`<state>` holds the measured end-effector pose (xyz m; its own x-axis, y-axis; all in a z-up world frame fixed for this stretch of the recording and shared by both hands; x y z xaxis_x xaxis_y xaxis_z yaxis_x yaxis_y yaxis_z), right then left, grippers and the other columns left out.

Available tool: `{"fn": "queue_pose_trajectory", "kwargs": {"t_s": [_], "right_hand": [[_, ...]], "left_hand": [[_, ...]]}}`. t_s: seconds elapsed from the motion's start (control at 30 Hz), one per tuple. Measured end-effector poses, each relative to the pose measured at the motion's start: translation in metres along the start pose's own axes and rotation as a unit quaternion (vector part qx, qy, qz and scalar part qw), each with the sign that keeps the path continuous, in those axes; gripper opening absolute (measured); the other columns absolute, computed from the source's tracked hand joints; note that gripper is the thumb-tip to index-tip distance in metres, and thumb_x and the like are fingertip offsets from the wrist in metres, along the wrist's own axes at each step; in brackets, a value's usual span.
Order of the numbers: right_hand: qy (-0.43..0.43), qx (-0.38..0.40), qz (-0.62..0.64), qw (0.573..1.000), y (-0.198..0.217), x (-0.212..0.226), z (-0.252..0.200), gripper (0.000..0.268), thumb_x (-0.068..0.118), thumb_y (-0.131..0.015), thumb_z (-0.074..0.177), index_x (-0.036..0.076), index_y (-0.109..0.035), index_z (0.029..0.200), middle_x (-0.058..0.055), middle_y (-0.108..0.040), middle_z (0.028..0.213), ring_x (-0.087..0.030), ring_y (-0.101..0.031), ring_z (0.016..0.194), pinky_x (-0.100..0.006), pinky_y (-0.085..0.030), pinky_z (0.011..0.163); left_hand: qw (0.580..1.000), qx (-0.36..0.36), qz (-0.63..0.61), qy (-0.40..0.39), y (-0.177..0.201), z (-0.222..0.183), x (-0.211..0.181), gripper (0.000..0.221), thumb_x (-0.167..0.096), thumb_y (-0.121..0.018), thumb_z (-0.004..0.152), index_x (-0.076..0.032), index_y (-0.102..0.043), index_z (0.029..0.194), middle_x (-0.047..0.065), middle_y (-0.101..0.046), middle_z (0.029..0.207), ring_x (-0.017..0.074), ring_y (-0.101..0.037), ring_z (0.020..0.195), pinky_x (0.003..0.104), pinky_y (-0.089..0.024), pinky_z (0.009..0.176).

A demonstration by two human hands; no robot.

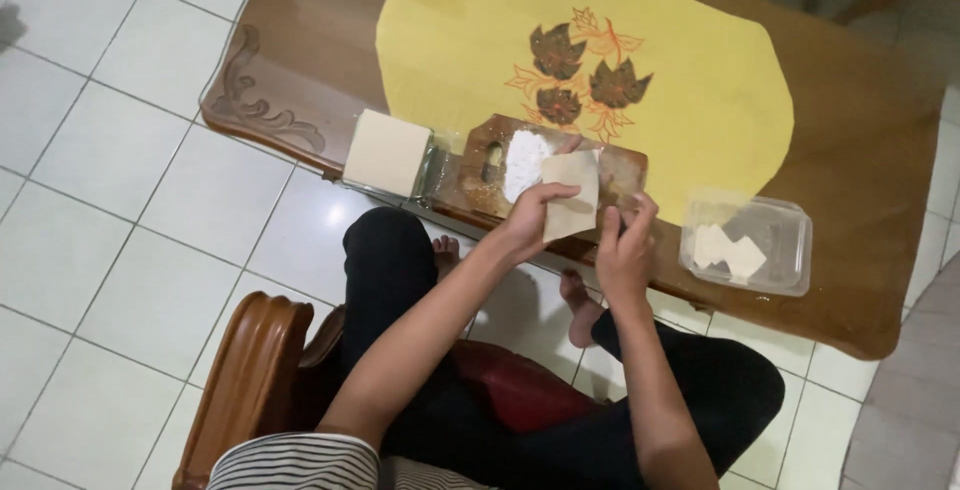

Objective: Applying paste to square food wrappers and stacking them in a plastic container

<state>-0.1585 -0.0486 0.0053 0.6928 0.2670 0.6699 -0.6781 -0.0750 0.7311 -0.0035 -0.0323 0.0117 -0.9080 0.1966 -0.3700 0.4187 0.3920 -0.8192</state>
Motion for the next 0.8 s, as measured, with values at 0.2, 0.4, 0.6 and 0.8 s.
{"fn": "queue_pose_trajectory", "kwargs": {"t_s": [0.2,0.4,0.6,0.8], "right_hand": [[0.023,-0.010,-0.002,1.000,0.004,0.020,-0.007,0.035,0.030,-0.046,0.110,0.010,-0.038,0.136,-0.030,-0.072,0.104,-0.048,-0.069,0.099,-0.058,-0.052,0.085],[0.010,-0.012,0.041,0.999,0.006,0.021,-0.003,0.030,0.025,-0.044,0.110,0.011,-0.037,0.136,-0.022,-0.073,0.091,-0.039,-0.072,0.086,-0.051,-0.054,0.079],[-0.001,-0.031,0.137,0.990,-0.017,-0.027,0.005,0.024,0.018,-0.046,0.110,0.010,-0.041,0.132,-0.006,-0.061,0.064,-0.022,-0.058,0.057,-0.033,-0.045,0.063],[-0.071,0.020,0.353,0.933,-0.028,-0.011,0.003,0.048,0.017,-0.066,0.104,0.007,-0.033,0.138,-0.003,-0.060,0.074,-0.011,-0.053,0.046,-0.025,-0.041,0.048]], "left_hand": [[0.995,0.036,0.075,-0.059,-0.025,-0.027,-0.014,0.076,-0.005,-0.055,0.088,-0.018,-0.032,0.159,0.016,-0.052,0.143,0.0295,-0.054,0.128,0.048,-0.050,0.105],[0.999,0.031,0.021,-0.032,0.000,-0.006,-0.009,0.066,-0.012,-0.069,0.085,-0.011,-0.047,0.147,0.021,-0.062,0.132,0.0380,-0.065,0.114,0.056,-0.055,0.093],[0.999,-0.013,-0.017,-0.042,0.000,-0.003,-0.006,0.069,-0.011,-0.065,0.082,-0.016,-0.044,0.147,0.022,-0.057,0.138,0.0428,-0.063,0.116,0.060,-0.056,0.092],[0.986,0.087,0.001,-0.145,0.001,-0.003,-0.002,0.079,-0.005,-0.043,0.084,-0.012,-0.026,0.160,0.020,-0.032,0.162,0.0425,-0.039,0.142,0.056,-0.039,0.113]]}}
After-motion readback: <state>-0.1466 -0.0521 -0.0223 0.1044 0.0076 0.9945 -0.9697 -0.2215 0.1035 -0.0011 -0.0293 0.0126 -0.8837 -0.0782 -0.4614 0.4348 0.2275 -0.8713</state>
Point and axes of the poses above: each hand's wrist, its own z-axis towards the middle knuckle, its own y-axis out of the back of the hand, x = y × z, the point moved 4 cm from there along z, towards the middle knuckle
